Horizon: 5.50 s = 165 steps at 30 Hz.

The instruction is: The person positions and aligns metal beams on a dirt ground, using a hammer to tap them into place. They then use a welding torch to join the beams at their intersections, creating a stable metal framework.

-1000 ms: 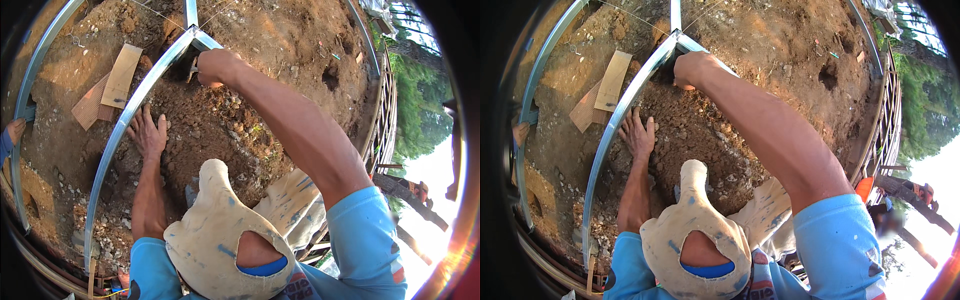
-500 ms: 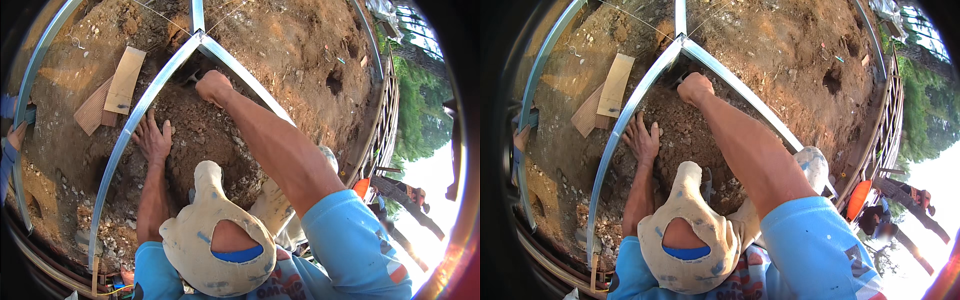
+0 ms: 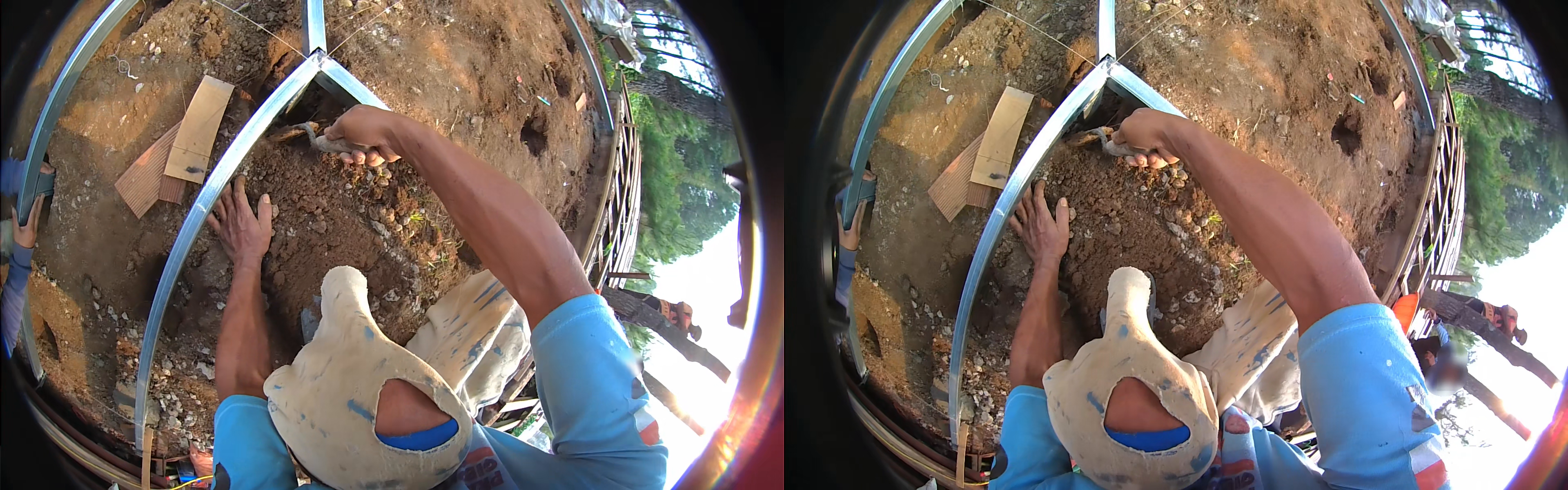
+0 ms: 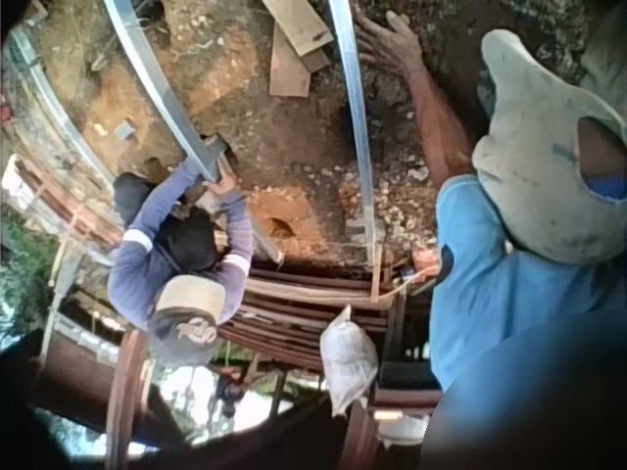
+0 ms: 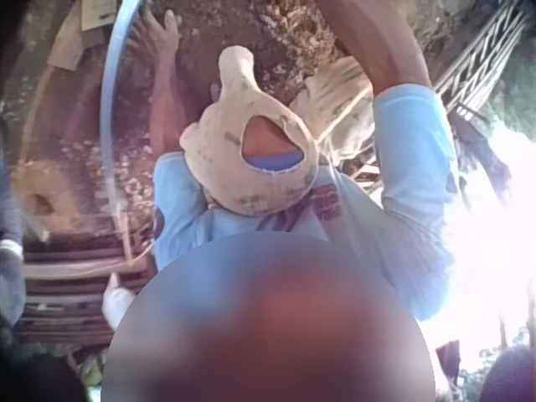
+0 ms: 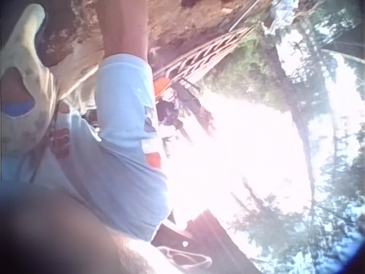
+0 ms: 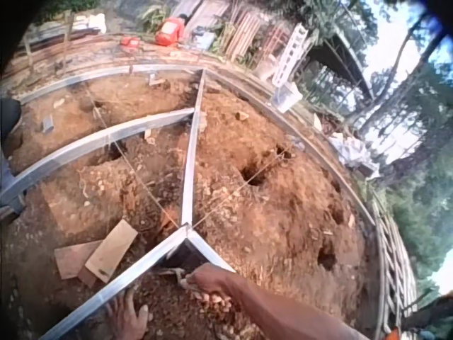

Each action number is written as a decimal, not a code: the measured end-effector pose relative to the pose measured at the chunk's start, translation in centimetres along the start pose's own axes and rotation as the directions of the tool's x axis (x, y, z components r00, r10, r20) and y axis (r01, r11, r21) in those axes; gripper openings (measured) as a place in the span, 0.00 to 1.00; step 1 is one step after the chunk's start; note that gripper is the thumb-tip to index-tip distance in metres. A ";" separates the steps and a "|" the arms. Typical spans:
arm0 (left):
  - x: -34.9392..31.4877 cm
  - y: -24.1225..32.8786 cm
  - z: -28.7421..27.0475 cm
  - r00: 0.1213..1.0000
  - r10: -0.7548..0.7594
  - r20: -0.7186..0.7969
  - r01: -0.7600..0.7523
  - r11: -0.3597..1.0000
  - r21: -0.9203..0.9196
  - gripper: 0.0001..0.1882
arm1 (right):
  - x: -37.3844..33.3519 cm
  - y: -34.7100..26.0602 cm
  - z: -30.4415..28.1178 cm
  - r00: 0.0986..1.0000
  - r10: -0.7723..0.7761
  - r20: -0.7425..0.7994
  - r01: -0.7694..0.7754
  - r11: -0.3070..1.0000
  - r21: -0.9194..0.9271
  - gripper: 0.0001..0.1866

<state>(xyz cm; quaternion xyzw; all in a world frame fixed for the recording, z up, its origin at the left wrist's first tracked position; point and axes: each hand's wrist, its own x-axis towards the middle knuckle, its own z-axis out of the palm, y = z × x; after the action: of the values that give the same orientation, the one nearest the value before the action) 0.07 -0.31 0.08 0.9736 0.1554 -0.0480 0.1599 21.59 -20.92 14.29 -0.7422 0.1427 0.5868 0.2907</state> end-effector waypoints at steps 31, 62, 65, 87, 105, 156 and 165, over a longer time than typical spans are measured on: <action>0.8 1.9 -2.0 0.976 0.152 -0.157 -0.171 0.978 -0.120 0.29 | -11.4 12.5 3.6 0.901 -0.323 -0.290 0.287 0.944 -0.160 0.30; 27.6 4.3 18.5 0.729 0.404 0.553 -0.451 0.891 -0.055 0.35 | -13.4 26.1 16.6 0.970 -0.111 -0.217 0.214 0.817 0.536 0.29; 25.2 5.1 14.1 0.694 0.369 0.618 -0.461 0.887 -0.013 0.31 | -13.2 26.2 17.1 0.963 -0.122 -0.238 0.230 0.834 0.502 0.30; 21.3 10.6 6.3 0.672 0.277 0.687 -0.315 0.946 -0.073 0.31 | -11.8 24.8 17.3 0.959 -0.209 -0.189 0.254 0.932 0.259 0.31; 24.9 -0.4 19.5 0.594 0.635 0.494 -0.642 0.744 -0.184 0.24 | -11.1 25.6 18.3 0.957 -0.208 -0.202 0.252 0.940 0.228 0.31; 8.6 10.8 -5.2 0.917 0.350 0.192 -0.316 0.931 -0.184 0.25 | -11.2 29.1 18.5 0.958 -0.152 -0.243 0.225 0.925 0.306 0.27; 17.6 9.7 2.6 0.834 -0.054 0.550 -0.114 0.957 0.267 0.54 | -11.5 28.0 18.5 0.960 -0.152 -0.235 0.218 0.932 0.289 0.29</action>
<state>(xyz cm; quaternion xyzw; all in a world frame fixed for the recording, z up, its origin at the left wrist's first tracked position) 19.76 -4.85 -2.05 0.9333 0.0786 -0.3460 0.0549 -11.60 -33.46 15.24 -0.7545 0.1927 0.4453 0.4420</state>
